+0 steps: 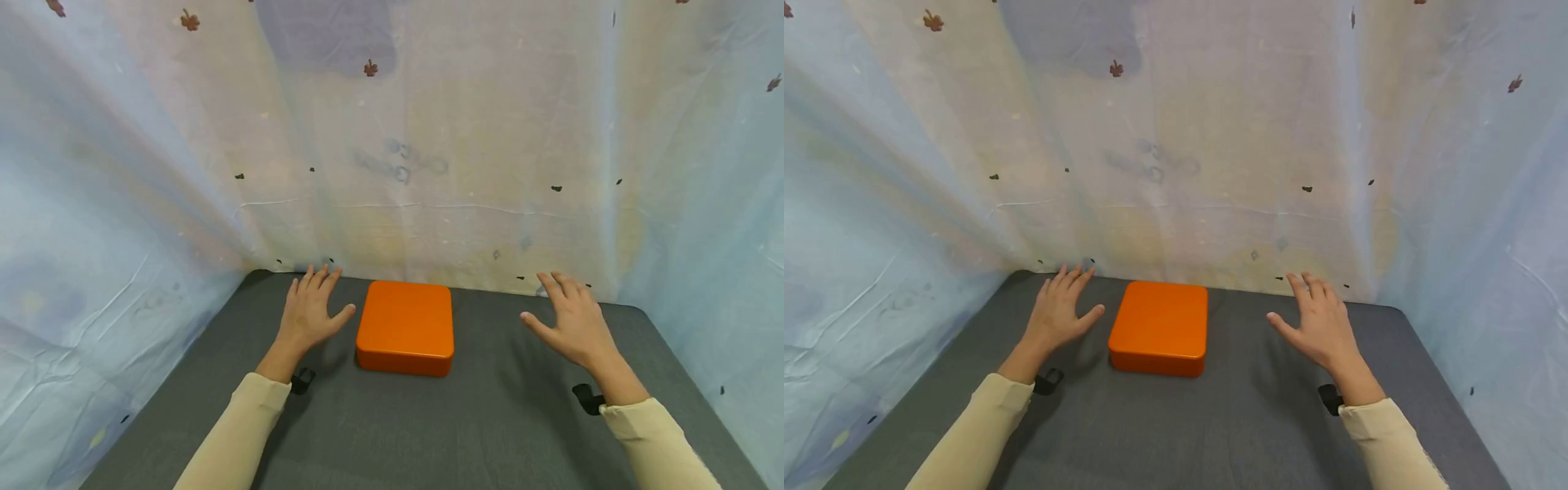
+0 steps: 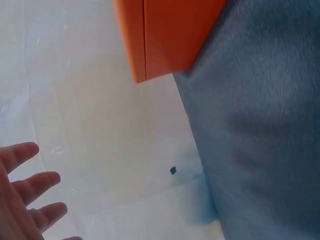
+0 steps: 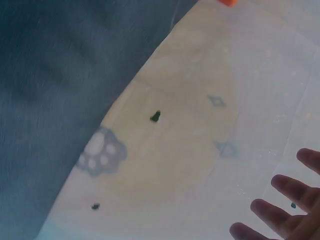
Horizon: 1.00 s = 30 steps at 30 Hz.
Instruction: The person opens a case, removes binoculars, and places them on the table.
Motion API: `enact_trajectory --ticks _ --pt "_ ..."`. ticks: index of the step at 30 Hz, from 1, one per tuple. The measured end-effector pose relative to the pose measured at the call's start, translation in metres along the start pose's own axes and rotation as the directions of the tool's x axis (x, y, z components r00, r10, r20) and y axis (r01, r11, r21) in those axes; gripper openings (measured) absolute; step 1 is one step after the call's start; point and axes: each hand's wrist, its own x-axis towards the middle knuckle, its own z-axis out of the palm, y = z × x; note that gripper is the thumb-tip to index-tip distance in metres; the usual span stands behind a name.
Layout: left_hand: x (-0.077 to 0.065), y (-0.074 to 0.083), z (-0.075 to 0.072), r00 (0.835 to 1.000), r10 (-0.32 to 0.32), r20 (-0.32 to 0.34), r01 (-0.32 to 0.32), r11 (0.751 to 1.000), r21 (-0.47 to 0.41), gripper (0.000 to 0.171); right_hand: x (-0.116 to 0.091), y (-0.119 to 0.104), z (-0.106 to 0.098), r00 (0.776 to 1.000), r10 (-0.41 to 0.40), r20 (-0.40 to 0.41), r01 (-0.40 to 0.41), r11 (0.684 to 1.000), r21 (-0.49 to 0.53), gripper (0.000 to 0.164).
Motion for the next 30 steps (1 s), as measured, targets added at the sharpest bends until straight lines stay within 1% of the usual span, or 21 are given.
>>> enact_trajectory --ticks 2,4,7,9,11,13,16,18,20,22,25,30 --pt "-0.002 0.002 0.001 1.000 -0.003 -0.016 0.002 0.998 -0.058 0.077 0.000 -0.003 0.003 1.000 0.006 -0.006 -0.005 0.997 0.075 0.078" --pt "-0.005 0.005 0.003 1.000 -0.020 -0.015 0.018 0.990 -0.138 0.077 0.000 -0.007 0.007 1.000 0.020 0.007 -0.021 0.986 0.165 0.077" --pt "-0.010 0.011 0.008 0.998 -0.055 0.002 0.053 0.962 -0.267 0.078 -0.001 -0.014 0.016 0.998 0.046 0.031 -0.053 0.958 0.282 0.075" --pt "-0.014 0.015 0.011 0.997 -0.075 0.026 0.079 0.935 -0.345 0.077 -0.001 -0.020 0.022 0.996 0.067 0.054 -0.082 0.937 0.341 0.074" --pt "-0.017 0.017 0.015 0.995 -0.085 0.050 0.098 0.911 -0.402 0.076 -0.002 -0.026 0.028 0.994 0.084 0.071 -0.105 0.917 0.385 0.073" --pt "-0.020 0.018 0.019 0.994 -0.083 0.074 0.108 0.883 -0.457 0.075 -0.002 -0.032 0.034 0.991 0.097 0.093 -0.128 0.895 0.427 0.072" --pt "-0.022 0.019 0.025 0.991 -0.074 0.115 0.126 0.825 -0.551 0.073 -0.002 -0.040 0.041 0.986 0.110 0.125 -0.157 0.863 0.481 0.070" --pt "-0.023 0.019 0.028 0.987 -0.066 0.149 0.144 0.781 -0.608 0.071 -0.003 -0.044 0.045 0.983 0.115 0.142 -0.173 0.837 0.520 0.068" --pt "-0.024 0.019 0.031 0.980 -0.069 0.189 0.177 0.742 -0.646 0.071 -0.003 -0.047 0.049 0.981 0.118 0.157 -0.186 0.811 0.554 0.067" --pt "-0.025 0.020 0.033 0.972 -0.077 0.221 0.208 0.720 -0.662 0.072 -0.003 -0.050 0.053 0.978 0.116 0.173 -0.197 0.783 0.589 0.067" --pt "-0.028 0.020 0.036 0.962 -0.097 0.253 0.247 0.703 -0.667 0.075 -0.003 -0.055 0.060 0.976 0.106 0.189 -0.202 0.764 0.613 0.068" --pt "-0.032 0.018 0.044 0.955 -0.112 0.276 0.275 0.687 -0.672 0.078 -0.004 -0.062 0.074 0.969 0.090 0.230 -0.221 0.733 0.643 0.071"
